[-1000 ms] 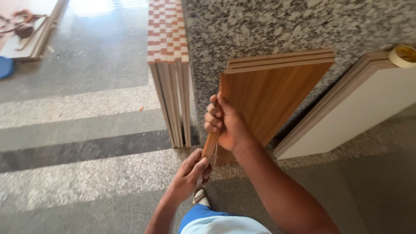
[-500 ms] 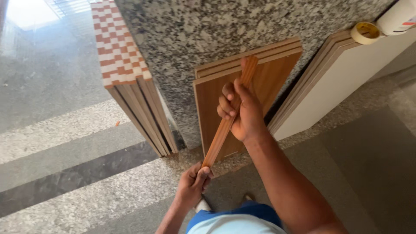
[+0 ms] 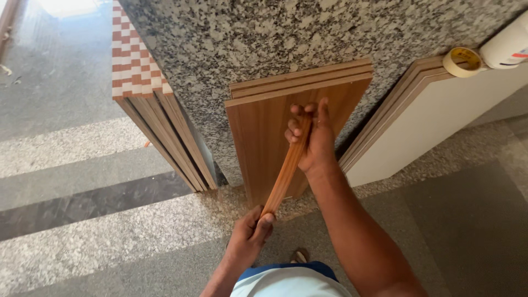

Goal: The person sits on the floor and uses a hammer and a metal blade to cut a long wooden strip into smaller pieces. They then gather the cut pieces and move them to a nearby counter, placing them next to a bucket of white paste and a roll of tape.

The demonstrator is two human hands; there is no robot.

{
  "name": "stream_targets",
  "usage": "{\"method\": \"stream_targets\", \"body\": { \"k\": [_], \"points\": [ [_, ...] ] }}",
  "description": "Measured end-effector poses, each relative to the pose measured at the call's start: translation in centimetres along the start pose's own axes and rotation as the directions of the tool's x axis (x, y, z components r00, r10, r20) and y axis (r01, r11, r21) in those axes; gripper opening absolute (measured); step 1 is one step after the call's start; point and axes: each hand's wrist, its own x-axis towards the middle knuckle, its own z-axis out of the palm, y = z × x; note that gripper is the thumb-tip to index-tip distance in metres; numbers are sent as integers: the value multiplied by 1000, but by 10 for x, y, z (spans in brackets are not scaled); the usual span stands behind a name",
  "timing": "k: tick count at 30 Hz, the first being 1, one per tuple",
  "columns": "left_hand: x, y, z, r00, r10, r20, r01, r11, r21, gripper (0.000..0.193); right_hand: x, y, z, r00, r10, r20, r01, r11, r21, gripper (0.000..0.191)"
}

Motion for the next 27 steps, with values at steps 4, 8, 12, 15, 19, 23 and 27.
{"method": "stream_targets", "body": {
  "k": [4, 8, 12, 15, 19, 23, 27],
  "points": [
    [0, 19, 7, 998, -38, -40, 41, 997, 71, 28, -11, 1, 9, 994, 92, -59, -92, 996, 8, 43],
    [1, 32, 4, 998, 44, -34, -34, 971, 237, 28, -16, -7, 10, 969, 247, 14, -247, 969, -32, 33],
    [2, 39, 1, 999, 21, -29, -11, 957, 291, 25, -15, -9, 7, 951, 306, 45, -296, 943, -149, 30],
    [4, 43, 2, 996, 83, -24, -71, 946, 315, 24, -16, 1, 3, 940, 332, 78, -325, 941, -92, 31],
    [6, 46, 0, 994, 107, -38, -86, 928, 362, 28, -16, 13, -2, 916, 397, 50, -392, 915, -92, 29],
    [6, 47, -6, 998, 45, -36, -27, 916, 399, 29, -12, 16, 0, 927, 375, 28, -372, 925, -81, 27],
    [18, 49, -10, 989, 148, -1, -137, 916, 376, 29, -15, 15, 8, 944, 304, -127, -308, 951, -13, 19]
  ]
}}
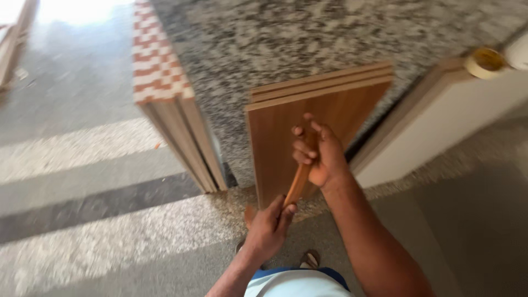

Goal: The person sits on the floor and uses a hammer and a metal blade to cut a long wooden strip into smaller pieces. They then gather the cut pieces and move them to a nearby counter, placing them next to a bucket of white paste and a roll of tape.

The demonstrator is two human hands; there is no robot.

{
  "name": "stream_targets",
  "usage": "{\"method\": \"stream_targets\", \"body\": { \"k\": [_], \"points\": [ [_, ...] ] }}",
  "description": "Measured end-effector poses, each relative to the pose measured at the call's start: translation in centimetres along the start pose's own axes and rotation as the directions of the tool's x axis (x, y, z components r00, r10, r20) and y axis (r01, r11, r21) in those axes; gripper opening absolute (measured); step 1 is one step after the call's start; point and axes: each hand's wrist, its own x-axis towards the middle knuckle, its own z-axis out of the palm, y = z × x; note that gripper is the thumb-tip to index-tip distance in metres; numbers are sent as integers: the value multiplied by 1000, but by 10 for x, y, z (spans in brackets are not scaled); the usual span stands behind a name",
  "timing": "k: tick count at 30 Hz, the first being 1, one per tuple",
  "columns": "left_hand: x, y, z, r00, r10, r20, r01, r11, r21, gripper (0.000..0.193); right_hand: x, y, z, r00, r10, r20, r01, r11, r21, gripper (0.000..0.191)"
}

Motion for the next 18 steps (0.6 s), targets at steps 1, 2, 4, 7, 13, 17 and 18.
{"method": "stream_targets", "body": {
  "k": [1, 2, 4, 7, 13, 17, 18],
  "points": [
    [7, 0, 0, 1000, 27, 9, -27, 1000, 6, 29, -5, 0, 0, 1000, -4, -15, 3, 1000, -17, 24],
    [16, 1, 2, 999, 9, 33, -10, 999, 32, 30, -11, 0, -2, 999, -12, -30, 11, 999, -33, 31],
    [38, 6, 10, 996, -33, 79, 26, 996, 84, 33, -26, -6, -11, 998, -57, -8, 56, 995, -82, 38],
    [73, 21, 34, 965, 125, 229, -145, 987, 73, 36, -50, -29, -37, 974, -218, 61, 225, 966, -129, 33],
    [152, 75, 123, 736, 648, 197, -673, 731, 110, 48, -97, -165, -116, 707, -646, -288, 509, 747, -429, 24],
    [232, 110, 205, 774, 550, 315, -625, 743, 239, 47, -113, -263, -184, 454, -863, -223, 426, 430, -796, 31],
    [254, 117, 229, 753, 580, 310, -657, 693, 297, 46, -118, -289, -203, 467, -867, -173, 404, 383, -831, 29]
  ]
}}
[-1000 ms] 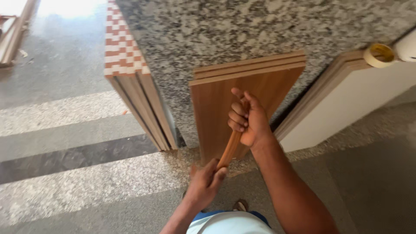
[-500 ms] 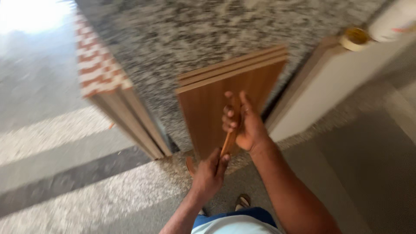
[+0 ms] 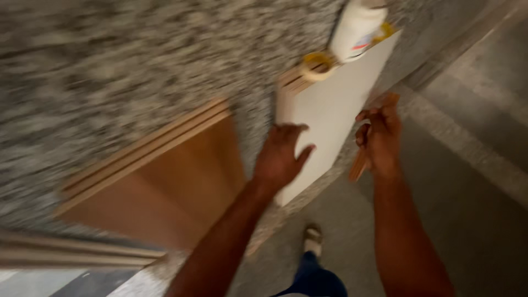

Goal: The person sits on the floor and uses a hammer and a metal blade to cut a long wooden strip into smaller pieces. They then gather the cut pieces and move them to a nearby counter, placing them next to a bucket of white paste and a roll of tape.

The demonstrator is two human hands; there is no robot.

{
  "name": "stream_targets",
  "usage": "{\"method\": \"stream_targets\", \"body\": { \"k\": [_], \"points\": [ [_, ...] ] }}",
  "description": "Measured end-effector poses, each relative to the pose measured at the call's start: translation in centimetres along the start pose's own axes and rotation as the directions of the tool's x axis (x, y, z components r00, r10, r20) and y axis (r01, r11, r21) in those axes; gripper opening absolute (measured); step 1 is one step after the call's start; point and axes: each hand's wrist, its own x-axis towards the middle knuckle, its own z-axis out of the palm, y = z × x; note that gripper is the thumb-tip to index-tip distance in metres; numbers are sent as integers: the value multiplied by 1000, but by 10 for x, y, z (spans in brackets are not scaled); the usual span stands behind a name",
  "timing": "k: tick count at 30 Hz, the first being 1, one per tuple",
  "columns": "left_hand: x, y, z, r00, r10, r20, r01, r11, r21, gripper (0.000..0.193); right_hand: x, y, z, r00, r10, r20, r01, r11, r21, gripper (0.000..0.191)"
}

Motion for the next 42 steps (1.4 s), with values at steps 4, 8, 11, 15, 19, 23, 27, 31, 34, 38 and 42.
{"method": "stream_targets", "body": {
  "k": [4, 8, 11, 15, 19, 23, 27, 31, 34, 38, 42],
  "points": [
    [112, -13, 67, 990, 8, -144, 49, 921, 386, 55, 90, 12, -40, 994, 32, 107, -35, 999, 27, 28],
    [168, -32, 91, 937, 76, -342, 159, 777, 609, 47, 113, 6, -45, 956, 265, 126, -235, 949, -212, 29],
    [173, -28, 92, 960, -99, -260, 222, 838, 499, 20, 120, -1, -36, 880, 442, 177, -390, 882, -264, 31],
    [164, 6, 107, 989, 66, -134, -25, 958, 286, 16, 144, 19, -26, 729, 648, 220, -608, 761, -227, 36],
    [183, 25, 126, 978, 97, -185, -63, 982, 177, 34, 173, 57, -54, 789, 512, 339, -566, 821, 77, 17],
    [230, 13, 140, 828, -203, -522, 195, 978, -70, 101, 204, 71, -92, 831, 496, 251, -549, 803, 230, 17],
    [282, 9, 156, 747, -227, -625, 132, 972, -195, 121, 217, 68, -93, 801, 572, 175, -598, 757, 263, 13],
    [308, 17, 166, 682, -353, -640, 244, 935, -257, 116, 220, 57, -82, 811, 522, 264, -580, 776, 248, 20],
    [311, 15, 163, 669, -470, -576, 402, 880, -252, 113, 225, 53, -78, 831, 510, 221, -548, 818, 174, 21],
    [298, 8, 152, 768, -288, -572, 265, 956, -127, 105, 229, 66, -75, 838, 476, 265, -522, 842, 138, 22],
    [240, 15, 139, 856, -184, -483, 140, 982, -127, 100, 220, 99, -80, 834, 440, 332, -503, 854, 131, 28]
  ]
}}
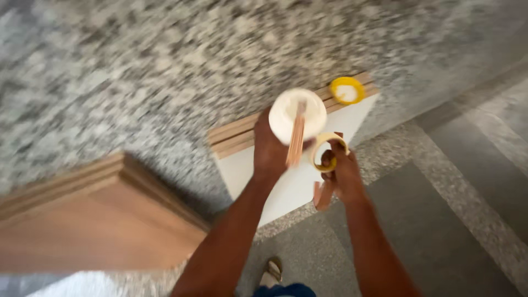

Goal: The person sits on the floor and uses a hammer and a metal blade to cut a long wooden strip into smaller pieces. They then gather the cut pieces and move them to a nearby counter, placing them next to a bucket of white paste and a roll of tape.

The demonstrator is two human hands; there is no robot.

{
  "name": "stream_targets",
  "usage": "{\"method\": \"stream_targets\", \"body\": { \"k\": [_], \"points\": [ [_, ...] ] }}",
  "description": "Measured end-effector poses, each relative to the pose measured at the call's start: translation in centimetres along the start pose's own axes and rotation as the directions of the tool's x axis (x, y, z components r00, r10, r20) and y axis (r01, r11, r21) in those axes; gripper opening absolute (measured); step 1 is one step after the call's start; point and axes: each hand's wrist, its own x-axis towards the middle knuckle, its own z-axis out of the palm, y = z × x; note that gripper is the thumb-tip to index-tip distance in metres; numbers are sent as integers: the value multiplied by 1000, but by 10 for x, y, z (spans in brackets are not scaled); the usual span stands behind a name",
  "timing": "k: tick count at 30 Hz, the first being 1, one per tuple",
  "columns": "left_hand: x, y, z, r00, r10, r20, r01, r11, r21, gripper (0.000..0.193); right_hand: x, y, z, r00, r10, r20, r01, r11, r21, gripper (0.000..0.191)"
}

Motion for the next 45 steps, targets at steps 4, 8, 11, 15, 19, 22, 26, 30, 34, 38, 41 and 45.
{"method": "stream_targets", "body": {
  "k": [4, 8, 11, 15, 19, 22, 26, 30, 34, 38, 41, 45],
  "points": [
    [-78, 5, -88, 985, 52, 164, -46, 998, -43, 95, -16, 40, 5, 990, 143, -19, -139, 915, -378, 31],
    [-141, 5, -195, 988, -51, 143, 43, 997, 56, 90, -47, 66, 80, 816, 255, 519, 56, 858, -510, 28],
    [-178, -3, -278, 983, -156, -101, 174, 963, 203, 87, -81, 77, 174, 651, 269, 710, 163, 864, -476, 34],
    [-220, -18, -402, 847, -124, -517, 365, 843, 396, 82, -144, 87, 295, 415, 241, 877, 201, 916, -346, 29],
    [-236, -54, -532, 662, 27, -749, 512, 713, 479, 77, -203, 112, 381, 321, 316, 893, 136, 918, -373, 25],
    [-234, -93, -620, 649, 88, -756, 527, 665, 530, 73, -241, 152, 440, 336, 381, 862, 118, 890, -440, 24],
    [-197, -153, -702, 614, -23, -789, 511, 773, 375, 101, -286, 202, 516, 389, 485, 783, 6, 849, -529, 20],
    [-156, -191, -735, 693, -234, -682, 552, 781, 293, 110, -319, 224, 568, 374, 548, 748, -161, 833, -529, 21],
    [-107, -220, -735, 764, -310, -567, 500, 839, 215, 109, -337, 230, 592, 421, 587, 691, -211, 805, -555, 24],
    [-83, -234, -731, 753, -395, -526, 539, 830, 147, 109, -346, 229, 597, 458, 579, 675, -188, 805, -563, 27],
    [-80, -238, -733, 746, -464, -478, 560, 825, 74, 107, -347, 226, 596, 481, 557, 677, -247, 827, -505, 27],
    [-86, -249, -742, 797, -428, -427, 520, 845, 124, 109, -343, 223, 602, 513, 599, 615, -323, 798, -508, 32]
  ]
}}
